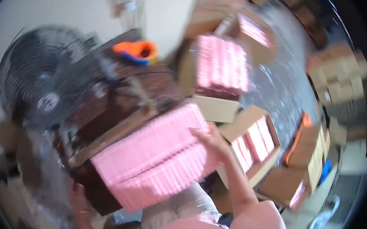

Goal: Packaging pink products into plastic bags using a heat sealer and then placing them into cardboard boxes.

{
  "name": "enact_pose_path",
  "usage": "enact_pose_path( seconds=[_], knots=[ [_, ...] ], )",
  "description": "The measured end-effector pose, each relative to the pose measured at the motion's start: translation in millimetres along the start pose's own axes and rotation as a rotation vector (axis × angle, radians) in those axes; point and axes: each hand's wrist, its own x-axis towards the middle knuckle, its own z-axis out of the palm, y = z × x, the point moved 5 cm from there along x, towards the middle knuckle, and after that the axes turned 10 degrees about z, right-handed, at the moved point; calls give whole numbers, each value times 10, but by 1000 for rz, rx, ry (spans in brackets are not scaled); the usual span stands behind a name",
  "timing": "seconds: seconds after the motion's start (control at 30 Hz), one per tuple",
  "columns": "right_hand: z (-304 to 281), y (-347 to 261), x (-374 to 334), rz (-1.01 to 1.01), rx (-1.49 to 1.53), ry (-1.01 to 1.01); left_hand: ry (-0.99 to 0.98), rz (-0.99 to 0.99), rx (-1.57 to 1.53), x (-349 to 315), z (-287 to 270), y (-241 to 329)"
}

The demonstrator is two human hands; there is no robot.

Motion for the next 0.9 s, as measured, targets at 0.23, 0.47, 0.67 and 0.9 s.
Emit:
enact_pose_path(
  seconds=[0.23, 0.47, 0.67, 0.9],
  knots=[
    [-768, 960, -826, -338, -430, 302, -517, -32, -856, -141, 1560, 1202],
    [-2364, 2281, -2701, -82, 459, 715, -947, 221, -400, -1253, 3176, 2911],
    [-4107, 3213, -2930, -171, 882, 750, -1336, 569, -79, -2294, 5899, 3964],
    [-4536, 4792, -2782, 50, 299, 1363, -1130, 1551, 291, -4510, 6655, 4083]
  ],
)
